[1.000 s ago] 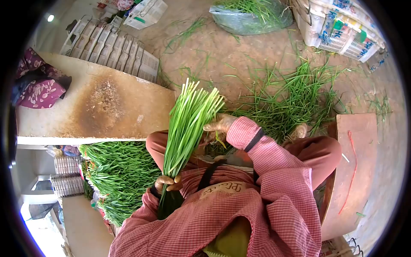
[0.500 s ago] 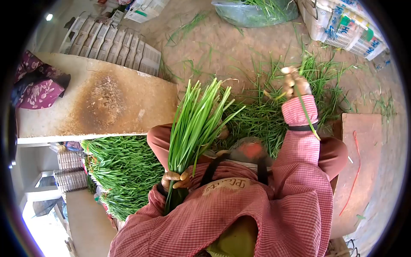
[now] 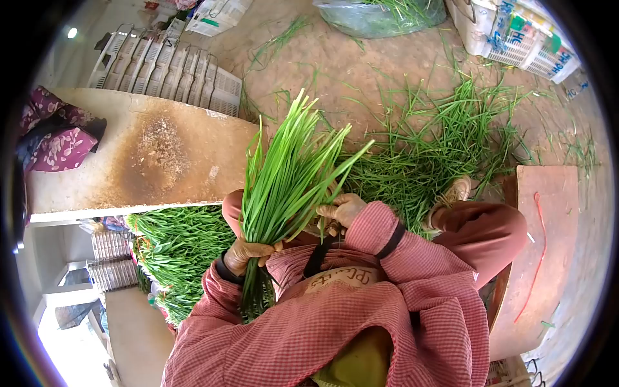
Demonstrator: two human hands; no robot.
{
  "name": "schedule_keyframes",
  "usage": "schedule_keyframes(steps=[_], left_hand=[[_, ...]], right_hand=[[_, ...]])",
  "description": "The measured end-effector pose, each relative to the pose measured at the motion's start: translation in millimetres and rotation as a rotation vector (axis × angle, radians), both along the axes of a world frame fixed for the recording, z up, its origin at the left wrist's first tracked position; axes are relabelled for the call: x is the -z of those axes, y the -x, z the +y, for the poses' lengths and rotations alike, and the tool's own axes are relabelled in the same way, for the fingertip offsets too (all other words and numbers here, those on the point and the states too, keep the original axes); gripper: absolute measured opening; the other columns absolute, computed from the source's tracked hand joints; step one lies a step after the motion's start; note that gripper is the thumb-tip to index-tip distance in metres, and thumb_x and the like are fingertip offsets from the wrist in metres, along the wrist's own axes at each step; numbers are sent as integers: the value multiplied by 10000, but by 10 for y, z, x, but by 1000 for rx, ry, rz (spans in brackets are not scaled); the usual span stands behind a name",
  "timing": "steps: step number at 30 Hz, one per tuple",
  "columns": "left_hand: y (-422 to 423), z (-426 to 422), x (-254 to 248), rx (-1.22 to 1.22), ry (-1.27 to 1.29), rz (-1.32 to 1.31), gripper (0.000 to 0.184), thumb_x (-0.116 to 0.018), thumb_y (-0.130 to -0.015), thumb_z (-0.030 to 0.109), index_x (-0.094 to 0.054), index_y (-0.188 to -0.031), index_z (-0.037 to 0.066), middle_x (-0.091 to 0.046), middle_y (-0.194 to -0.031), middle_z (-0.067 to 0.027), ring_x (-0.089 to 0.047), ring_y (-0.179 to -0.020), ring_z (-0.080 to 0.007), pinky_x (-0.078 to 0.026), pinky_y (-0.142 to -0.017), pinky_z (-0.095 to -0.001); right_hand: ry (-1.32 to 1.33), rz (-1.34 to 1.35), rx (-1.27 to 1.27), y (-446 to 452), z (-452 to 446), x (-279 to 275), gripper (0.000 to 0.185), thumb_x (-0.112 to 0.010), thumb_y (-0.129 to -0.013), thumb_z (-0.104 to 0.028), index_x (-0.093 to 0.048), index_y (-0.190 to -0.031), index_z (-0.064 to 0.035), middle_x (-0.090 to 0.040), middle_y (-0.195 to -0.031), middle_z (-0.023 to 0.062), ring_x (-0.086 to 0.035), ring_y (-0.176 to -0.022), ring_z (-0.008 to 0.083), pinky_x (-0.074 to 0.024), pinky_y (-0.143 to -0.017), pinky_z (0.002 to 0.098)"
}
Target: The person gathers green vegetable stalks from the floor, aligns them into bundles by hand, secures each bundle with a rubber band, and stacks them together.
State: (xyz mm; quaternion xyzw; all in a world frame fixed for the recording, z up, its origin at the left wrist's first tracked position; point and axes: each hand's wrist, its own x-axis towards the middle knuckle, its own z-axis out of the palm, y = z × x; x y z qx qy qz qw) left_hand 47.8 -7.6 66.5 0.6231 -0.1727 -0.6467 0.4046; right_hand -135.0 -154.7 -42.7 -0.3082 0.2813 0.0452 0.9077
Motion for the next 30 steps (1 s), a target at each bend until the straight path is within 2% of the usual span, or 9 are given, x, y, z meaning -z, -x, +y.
schedule_keyframes(steps=[4, 11, 16, 20, 22, 25, 26, 29, 30], left_hand=[[-222, -90, -124, 86, -95, 73, 319, -630, -653, -16, -540, -959, -38, -593, -780, -102, -481, -442, -91, -386, -392, -172], [-251, -137, -225, 193, -75, 58, 380, -640, -677, -17, -525, -1039, -17, -597, -799, -95, -507, -511, -93, -398, -445, -160], [-285, -106, -227, 226, -67, 2, 580, -654, -645, -67, -437, -1173, 40, -599, -777, -79, -533, -550, -84, -398, -401, -171], [-305, -125, -263, 247, -97, -39, 572, -654, -647, -66, -444, -1167, 47, -601, -771, -71, -530, -541, -82, -398, -403, -170], [-305, -163, -318, 262, -120, -95, 567, -654, -648, -65, -447, -1164, 50, -602, -768, -67, -528, -536, -81, -398, -404, -170], [-300, -215, -461, 311, -181, -226, 561, -654, -650, -64, -452, -1159, 55, -604, -763, -61, -525, -530, -79, -398, -405, -169], [-307, -234, -514, 324, -193, -274, 559, -654, -650, -64, -453, -1158, 57, -605, -762, -59, -525, -528, -79, -398, -405, -169], [-422, -224, -564, 348, -104, -434, 243, -631, -673, -65, -593, -896, 27, -599, -721, -37, -504, -509, -86, -403, -415, -177], [-496, -226, -588, 402, -91, -425, 233, -624, -680, -59, -595, -894, 30, -597, -717, -28, -494, -502, -75, -394, -420, -183]], right_hand=[[-129, -23, 358, 83, -10, -39, 230, -546, -838, -214, -563, -921, -1, -606, -850, 65, -544, -527, 113, -385, -369, 188], [-517, -418, 432, 103, -156, 434, 256, -542, -821, -132, -514, -1024, 22, -573, -895, 121, -553, -649, 124, -449, -406, 170], [-845, -833, 440, -9, -155, 665, 541, -467, -839, -448, -426, -1070, 41, -548, -965, 210, -561, -532, 178, -454, -347, 163], [-557, -971, 306, -50, -148, 692, 426, -425, -881, -372, -506, -1034, 17, -598, -787, 157, -525, -425, 120, -438, -324, 177], [60, -491, 215, 32, -168, 505, 301, -460, -882, -276, -575, -971, -12, -599, -668, 101, -491, -397, 81, -389, -301, 181], [168, -181, 374, 148, -194, 215, 196, -517, -852, -210, -610, -874, -38, -563, -554, 47, -458, -371, 71, -342, -290, 184], [-64, -20, 390, 149, -336, 314, 175, -526, -844, -208, -604, -841, -52, -537, -534, 28, -452, -371, 73, -339, -291, 182], [-217, 182, 1011, 362, -683, 958, 74, -544, -798, -80, -561, -854, -35, -569, -569, 14, -457, -400, 115, -409, -400, 211], [29, 418, 768, 432, -631, 1008, 276, -535, -807, -162, -406, -1018, -40, -482, -814, 84, -430, -659, 171, -384, -587, 253]])
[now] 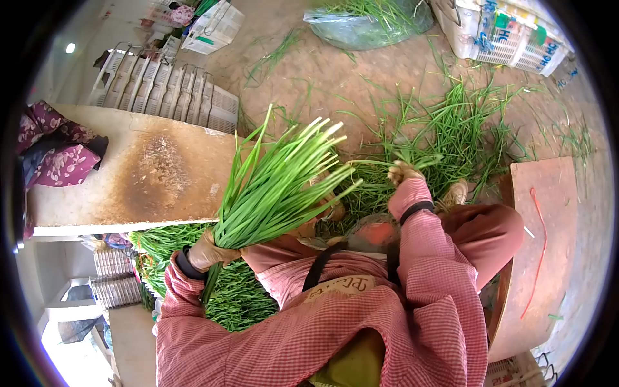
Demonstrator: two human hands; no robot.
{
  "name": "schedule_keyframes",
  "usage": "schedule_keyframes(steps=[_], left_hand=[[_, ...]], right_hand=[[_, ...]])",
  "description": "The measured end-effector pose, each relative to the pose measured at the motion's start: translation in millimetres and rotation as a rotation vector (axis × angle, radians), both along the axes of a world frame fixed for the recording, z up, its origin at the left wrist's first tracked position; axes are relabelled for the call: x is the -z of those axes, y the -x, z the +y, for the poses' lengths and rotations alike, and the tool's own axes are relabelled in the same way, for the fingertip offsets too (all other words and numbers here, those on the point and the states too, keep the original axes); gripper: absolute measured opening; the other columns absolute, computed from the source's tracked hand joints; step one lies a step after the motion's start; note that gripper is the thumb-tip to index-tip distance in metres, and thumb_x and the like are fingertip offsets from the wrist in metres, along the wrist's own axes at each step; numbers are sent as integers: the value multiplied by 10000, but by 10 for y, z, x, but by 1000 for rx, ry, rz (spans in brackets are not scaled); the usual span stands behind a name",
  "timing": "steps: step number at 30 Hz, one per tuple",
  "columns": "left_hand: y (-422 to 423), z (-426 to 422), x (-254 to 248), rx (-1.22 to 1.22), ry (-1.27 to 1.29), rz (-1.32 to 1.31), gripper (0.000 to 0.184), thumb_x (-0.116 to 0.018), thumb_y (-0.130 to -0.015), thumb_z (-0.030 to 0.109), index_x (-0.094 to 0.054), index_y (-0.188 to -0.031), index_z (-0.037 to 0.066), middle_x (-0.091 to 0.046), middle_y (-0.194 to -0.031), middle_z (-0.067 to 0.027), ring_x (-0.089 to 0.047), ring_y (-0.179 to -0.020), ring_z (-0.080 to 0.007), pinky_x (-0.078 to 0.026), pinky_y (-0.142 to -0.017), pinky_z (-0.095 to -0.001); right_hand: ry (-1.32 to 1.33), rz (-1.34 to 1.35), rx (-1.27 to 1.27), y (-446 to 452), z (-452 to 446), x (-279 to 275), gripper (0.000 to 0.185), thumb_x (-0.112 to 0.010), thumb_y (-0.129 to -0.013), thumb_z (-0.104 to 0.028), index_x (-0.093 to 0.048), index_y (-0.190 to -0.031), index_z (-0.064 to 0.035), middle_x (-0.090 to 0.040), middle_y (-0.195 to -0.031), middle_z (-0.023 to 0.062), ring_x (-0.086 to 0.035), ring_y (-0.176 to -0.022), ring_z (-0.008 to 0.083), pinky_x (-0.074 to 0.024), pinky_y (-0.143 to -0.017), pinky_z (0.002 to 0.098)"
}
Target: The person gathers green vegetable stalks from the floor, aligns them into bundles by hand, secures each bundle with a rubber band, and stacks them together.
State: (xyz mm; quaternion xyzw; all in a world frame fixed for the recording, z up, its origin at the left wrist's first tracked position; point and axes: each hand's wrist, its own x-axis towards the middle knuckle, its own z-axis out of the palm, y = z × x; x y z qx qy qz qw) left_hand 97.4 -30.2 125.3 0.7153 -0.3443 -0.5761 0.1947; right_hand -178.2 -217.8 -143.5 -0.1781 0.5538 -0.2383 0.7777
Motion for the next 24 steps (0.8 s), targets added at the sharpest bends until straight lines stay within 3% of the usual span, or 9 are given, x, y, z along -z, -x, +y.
schedule_keyframes(steps=[2, 5, 6, 7, 13, 18, 19, 21, 24], left_hand=[[1, -60, -91, 13, 15, -65, 233, -621, -679, -63, -595, -892, 28, -597, -714, -27, -492, -504, -73, -389, -425, -186], [41, -130, -72, 109, 176, -222, 221, -606, -699, -51, -601, -903, 33, -598, -710, -18, -490, -512, -70, -405, -455, -208], [41, -139, 9, 279, 397, -426, 301, -571, -720, -45, -565, -1006, 48, -613, -793, -38, -546, -583, -115, -441, -522, -227], [53, -136, 59, 451, 614, -629, 382, -536, -741, -39, -528, -1109, 63, -629, -875, -58, -602, -654, -160, -477, -588, -246], [821, 328, 278, 707, 79, -1292, 816, -602, -587, 58, -253, -1324, 70, -575, -757, -80, -562, -584, -263, -456, -526, -346], [619, 327, 117, 441, 349, -598, 1044, -755, -564, 424, -182, -1320, -11, -556, -1028, -180, -548, -963, -301, -425, -844, -380], [470, 202, 159, 498, 480, -800, 1035, -757, -570, 423, -189, -1317, -13, -514, -1113, -174, -477, -1071, -279, -374, -913, -370], [324, -38, 642, 226, 610, -252, 1033, -783, -561, 368, -188, -1327, 14, -473, -1181, -144, -403, -1139, -233, -331, -945, -359], [466, 79, 1533, 94, 29, 647, 913, -803, -558, 225, -296, -1294, 38, -447, -1220, -98, -376, -1151, -189, -314, -950, -333]], right_hand=[[116, 584, -671, 142, 103, 90, 725, -518, -824, -325, -97, -1346, -51, -309, -1304, 224, -377, -1177, 282, -334, -962, 336], [262, 688, -1054, -314, 434, -206, 831, -408, -814, -537, 24, -1355, -76, -144, -1376, 222, -271, -1240, 326, -250, -1014, 396], [211, 400, -1055, -443, 501, -268, 712, -376, -843, -506, -46, -1367, -154, -138, -1403, 138, -270, -1245, 311, -250, -1017, 363], [-182, -279, -459, -726, 674, -146, 670, -306, -869, -501, -48, -1363, -128, -160, -1392, 156, -219, -1267, 281, -234, -1031, 386], [325, -904, -279, -1266, 612, -179, 691, -335, -856, -503, -80, -1360, -106, -140, -1398, 143, -174, -1276, 297, -178, -1037, 439], [55, -1806, -100, -1452, 687, 77, 723, -376, -837, -510, -98, -1359, -93, -106, -1403, 153, -118, -1286, 322, -152, -1035, 475], [3, -1956, -98, -1519, 731, 130, 730, -384, -833, -511, -102, -1359, -91, -99, -1404, 155, -107, -1288, 327, -147, -1034, 482], [-55, -2187, -127, -1644, 838, 170, 743, -400, -826, -513, -109, -1359, -86, -85, -1406, 159, -84, -1292, 338, -137, -1033, 497], [-281, -2251, -251, -1591, 873, -17, 733, -419, -823, -503, -160, -1350, -65, -124, -1402, 159, -127, -1286, 347, -167, -1027, 501]])
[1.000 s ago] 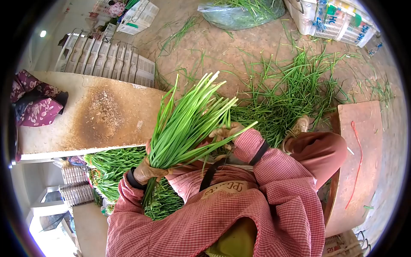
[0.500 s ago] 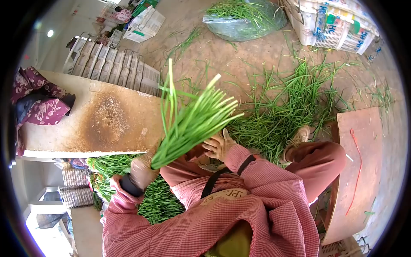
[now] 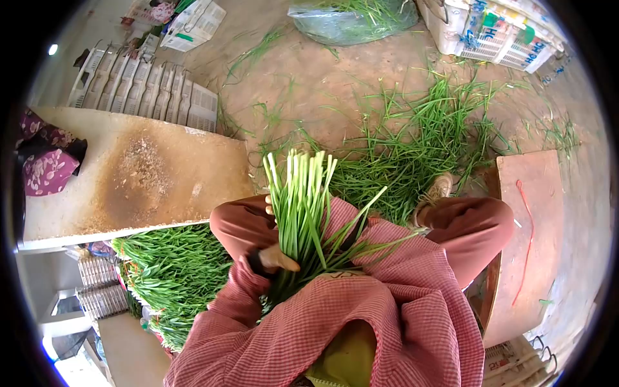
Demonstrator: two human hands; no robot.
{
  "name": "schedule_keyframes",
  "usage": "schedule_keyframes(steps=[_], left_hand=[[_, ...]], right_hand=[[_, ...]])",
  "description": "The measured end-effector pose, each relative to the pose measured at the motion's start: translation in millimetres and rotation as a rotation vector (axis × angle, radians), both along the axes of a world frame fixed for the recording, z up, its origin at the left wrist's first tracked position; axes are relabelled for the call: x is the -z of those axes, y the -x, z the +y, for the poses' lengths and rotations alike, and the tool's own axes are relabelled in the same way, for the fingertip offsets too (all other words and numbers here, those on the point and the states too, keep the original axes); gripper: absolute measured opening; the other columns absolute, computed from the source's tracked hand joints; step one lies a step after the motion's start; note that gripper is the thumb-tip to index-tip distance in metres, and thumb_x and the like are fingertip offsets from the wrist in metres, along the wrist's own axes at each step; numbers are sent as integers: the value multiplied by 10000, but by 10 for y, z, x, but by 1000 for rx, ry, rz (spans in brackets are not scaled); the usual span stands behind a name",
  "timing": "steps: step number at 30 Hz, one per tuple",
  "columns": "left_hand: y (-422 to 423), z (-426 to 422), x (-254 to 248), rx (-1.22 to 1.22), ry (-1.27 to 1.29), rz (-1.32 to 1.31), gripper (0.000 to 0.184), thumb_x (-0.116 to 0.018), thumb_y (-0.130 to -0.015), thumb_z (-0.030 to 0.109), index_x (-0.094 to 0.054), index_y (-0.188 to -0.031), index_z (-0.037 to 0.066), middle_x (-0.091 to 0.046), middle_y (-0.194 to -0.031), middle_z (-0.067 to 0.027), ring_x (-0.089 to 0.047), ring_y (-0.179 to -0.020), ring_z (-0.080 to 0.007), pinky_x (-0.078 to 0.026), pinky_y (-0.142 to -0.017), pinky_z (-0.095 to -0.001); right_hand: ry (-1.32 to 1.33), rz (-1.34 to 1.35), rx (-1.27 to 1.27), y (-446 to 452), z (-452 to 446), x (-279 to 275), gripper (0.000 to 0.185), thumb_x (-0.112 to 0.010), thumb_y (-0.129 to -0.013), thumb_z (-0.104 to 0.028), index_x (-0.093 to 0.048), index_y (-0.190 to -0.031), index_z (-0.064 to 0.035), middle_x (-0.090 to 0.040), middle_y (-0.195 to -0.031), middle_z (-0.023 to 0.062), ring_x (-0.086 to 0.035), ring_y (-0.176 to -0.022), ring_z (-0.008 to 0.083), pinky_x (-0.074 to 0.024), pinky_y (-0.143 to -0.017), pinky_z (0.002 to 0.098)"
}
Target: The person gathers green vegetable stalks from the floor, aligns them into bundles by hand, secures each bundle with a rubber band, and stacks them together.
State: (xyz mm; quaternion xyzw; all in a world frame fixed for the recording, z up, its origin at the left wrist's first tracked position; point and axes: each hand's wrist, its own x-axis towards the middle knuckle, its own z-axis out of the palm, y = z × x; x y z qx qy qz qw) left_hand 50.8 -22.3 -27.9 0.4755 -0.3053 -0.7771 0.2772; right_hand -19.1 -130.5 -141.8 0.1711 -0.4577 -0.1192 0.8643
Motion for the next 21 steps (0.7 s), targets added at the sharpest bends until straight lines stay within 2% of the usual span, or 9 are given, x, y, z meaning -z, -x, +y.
schedule_keyframes(steps=[1, 2, 5, 7, 9, 14, 16, 18, 21], left_hand=[[137, 93, 131, -14, -96, 214, 844, -797, -569, 172, -346, -1272, 47, -447, -1220, -85, -390, -1137, -183, -316, -946, -324], [218, 114, 204, -2, -105, 233, 844, -797, -569, 172, -346, -1272, 47, -447, -1220, -85, -390, -1137, -183, -316, -946, -324], [338, 234, 252, -115, 16, 349, 691, -757, -597, 62, -432, -1207, 45, -485, -1179, -73, -449, -1076, -177, -340, -928, -316], [363, 283, 7, -274, -141, 174, 618, -715, -623, 2, -457, -1183, 46, -518, -1138, -64, -491, -1023, -174, -361, -910, -310], [455, 282, -152, -382, -165, 177, 568, -679, -642, -39, -473, -1165, 40, -541, -1112, -64, -509, -1002, -174, -376, -900, -315], [536, 274, -233, -448, -213, 152, 563, -643, -649, -77, -457, -1169, 32, -550, -1102, -88, -538, -979, -194, -421, -864, -322], [528, 304, -254, -476, -171, 118, 558, -642, -651, -76, -459, -1167, 31, -549, -1104, -88, -536, -980, -192, -419, -865, -322], [520, 355, -264, -495, -180, 79, 522, -643, -657, -72, -483, -1143, 28, -559, -1088, -87, -538, -971, -189, -419, -861, -320], [555, 388, -204, -505, -161, 28, 493, -644, -660, -69, -500, -1123, 24, -572, -1064, -86, -549, -948, -191, -428, -850, -319]], right_hand=[[173, 316, -136, 232, -174, -47, 634, -477, -833, -401, -268, -1314, -45, -319, -1321, 171, -320, -1213, 288, -254, -1005, 441], [162, 336, -128, 513, -334, -34, 634, -477, -833, -401, -268, -1314, -45, -319, -1321, 171, -320, -1213, 288, -254, -1005, 441], [314, 1702, 119, 1392, -755, -99, 298, -487, -855, -248, -478, -1085, -59, -531, -1094, 112, -507, -1012, 219, -427, -855, 350], [33, 1949, 544, 2013, -995, -585, 377, -529, -830, -325, -457, -1101, -73, -471, -1193, 86, -518, -994, 212, -488, -715, 320], [410, 2085, 633, 2178, -922, -1238, 614, -558, -820, -241, -226, -1309, -75, -354, -1289, 157, -576, -903, 213, -511, -665, 287], [1039, 1882, 495, 1635, -166, -1485, 616, -565, -811, -174, -234, -1288, 33, -493, -1125, 209, -581, -650, 138, -434, -452, 206], [1198, 1829, -5, 1641, -266, -1310, 357, -534, -828, -127, -465, -1131, 48, -583, -860, 85, -487, -569, 87, -398, -470, 208], [925, 1309, 277, 1870, -438, -704, 169, -457, -859, -68, -577, -942, 17, -588, -786, 41, -404, -487, 47, -364, -446, 181], [88, 1263, 338, 2332, -876, -874, 152, -492, -820, -89, -516, -941, -1, -493, -655, 5, -452, -488, 90, -411, -441, 210]])
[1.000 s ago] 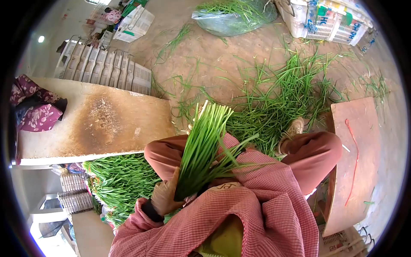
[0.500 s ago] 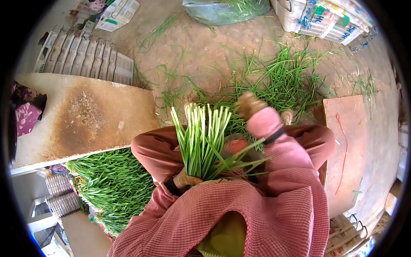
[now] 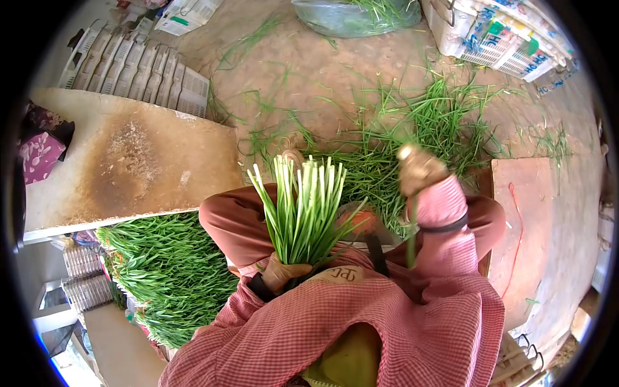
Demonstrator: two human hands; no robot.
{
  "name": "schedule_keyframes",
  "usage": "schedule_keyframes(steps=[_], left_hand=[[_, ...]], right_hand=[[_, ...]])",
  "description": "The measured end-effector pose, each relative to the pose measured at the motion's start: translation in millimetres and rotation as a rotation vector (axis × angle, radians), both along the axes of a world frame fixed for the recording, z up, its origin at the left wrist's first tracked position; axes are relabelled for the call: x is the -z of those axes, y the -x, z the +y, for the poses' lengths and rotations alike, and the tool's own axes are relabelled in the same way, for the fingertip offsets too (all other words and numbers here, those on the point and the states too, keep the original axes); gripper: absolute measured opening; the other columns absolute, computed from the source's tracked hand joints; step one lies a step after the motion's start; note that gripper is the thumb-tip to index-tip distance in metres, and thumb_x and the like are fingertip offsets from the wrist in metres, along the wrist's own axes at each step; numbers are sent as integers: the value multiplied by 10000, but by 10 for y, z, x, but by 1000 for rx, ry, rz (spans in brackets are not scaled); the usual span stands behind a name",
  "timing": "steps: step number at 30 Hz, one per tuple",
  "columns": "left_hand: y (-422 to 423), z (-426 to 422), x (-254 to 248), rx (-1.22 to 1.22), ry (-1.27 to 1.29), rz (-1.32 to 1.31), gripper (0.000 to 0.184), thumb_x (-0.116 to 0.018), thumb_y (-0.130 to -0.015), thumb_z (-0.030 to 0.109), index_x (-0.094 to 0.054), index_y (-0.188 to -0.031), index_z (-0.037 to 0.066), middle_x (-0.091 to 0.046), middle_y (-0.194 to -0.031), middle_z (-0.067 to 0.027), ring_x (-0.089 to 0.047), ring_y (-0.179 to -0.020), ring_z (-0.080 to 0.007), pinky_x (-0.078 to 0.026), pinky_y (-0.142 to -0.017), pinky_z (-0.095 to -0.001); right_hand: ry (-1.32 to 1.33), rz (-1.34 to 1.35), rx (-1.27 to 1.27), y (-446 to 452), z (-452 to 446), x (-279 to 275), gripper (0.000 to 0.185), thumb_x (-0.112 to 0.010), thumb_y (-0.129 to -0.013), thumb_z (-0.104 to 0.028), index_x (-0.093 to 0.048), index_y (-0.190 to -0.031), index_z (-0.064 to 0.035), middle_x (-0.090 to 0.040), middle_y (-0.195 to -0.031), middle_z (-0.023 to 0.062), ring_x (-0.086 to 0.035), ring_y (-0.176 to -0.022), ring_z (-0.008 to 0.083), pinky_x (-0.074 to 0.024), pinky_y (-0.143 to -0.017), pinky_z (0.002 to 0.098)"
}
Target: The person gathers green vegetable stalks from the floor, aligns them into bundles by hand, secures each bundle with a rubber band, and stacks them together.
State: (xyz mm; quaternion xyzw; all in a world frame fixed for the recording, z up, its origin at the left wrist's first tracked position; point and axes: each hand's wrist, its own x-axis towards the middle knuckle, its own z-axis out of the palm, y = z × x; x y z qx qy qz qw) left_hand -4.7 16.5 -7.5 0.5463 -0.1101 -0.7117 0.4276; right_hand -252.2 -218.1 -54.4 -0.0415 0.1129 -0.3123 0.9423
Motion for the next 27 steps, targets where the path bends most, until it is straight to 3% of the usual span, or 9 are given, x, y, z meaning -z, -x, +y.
schedule_keyframes(steps=[4, 5, 7, 8, 12, 17, 20, 24, 27], left_hand=[[35, 16, 52, -95, 40, -13, 443, -633, -675, -74, -518, -1093, 18, -577, -1051, -88, -561, -917, -187, -449, -819, -312], [56, 13, 66, -121, 84, -24, 421, -634, -678, -71, -528, -1074, 21, -581, -1034, -82, -560, -907, -174, -451, -812, -305], [103, -22, -8, -130, 105, -45, 429, -633, -682, -72, -518, -1083, 29, -579, -1032, -71, -554, -916, -169, -444, -824, -299], [119, -33, -32, -143, 130, -65, 438, -631, -687, -73, -508, -1092, 37, -578, -1030, -60, -547, -925, -163, -437, -836, -293], [104, -47, -62, -36, 121, -178, 417, -632, -704, -50, -511, -1092, 45, -574, -1044, -63, -542, -942, -162, -432, -845, -295], [63, 11, -8, -179, 74, 41, 362, -650, -723, -1, -533, -1063, 44, -588, -1006, -54, -560, -875, -138, -459, -781, -267], [88, -23, 25, -183, 91, -39, 322, -641, -741, 10, -546, -1048, 40, -600, -971, -46, -567, -813, -113, -475, -723, -242], [94, 7, 13, -156, 77, -93, 316, -627, -746, -8, -547, -1048, 38, -598, -978, -49, -565, -829, -122, -469, -746, -255], [97, -14, -15, -118, 84, -71, 319, -625, -746, -11, -547, -1051, 36, -598, -986, -54, -565, -846, -129, -464, -763, -262]], right_hand=[[340, 413, 203, -114, -137, -424, 210, -503, -822, -139, -543, -906, 49, -575, -716, 107, -462, -434, 114, -430, -433, 181], [317, -120, 10, -355, -126, -397, 157, -513, -820, -100, -581, -862, 35, -606, -801, 143, -508, -487, 124, -451, -459, 196], [969, 959, 284, -711, 332, -735, 108, -608, -740, -8, -582, -844, -3, -579, -710, 86, -511, -549, 125, -448, -505, 206], [1109, 912, 443, -879, 412, -654, 137, -618, -771, -70, -587, -898, -31, -496, -588, -32, -445, -492, 37, -383, -438, 202], [1468, 1267, -113, -1084, 550, -481, 277, -677, -723, -208, -582, -907, -24, -588, -686, 96, -543, -559, 174, -456, -549, 284], [550, 800, -395, -988, 493, -232, 140, -596, -802, -143, -588, -803, -3, -507, -550, 14, -443, -461, 77, -353, -419, 226], [477, 702, -294, -988, 448, -251, 131, -565, -819, -136, -596, -793, -11, -522, -539, 22, -412, -405, 76, -338, -381, 201], [279, 825, 364, -908, -100, -423, 152, -485, -849, -126, -560, -741, -51, -467, -503, -16, -370, -371, 65, -283, -299, 209], [729, 460, 199, -860, -348, -632, 181, -555, -820, -188, -580, -923, -41, -542, -571, 12, -461, -428, 82, -353, -358, 195]])
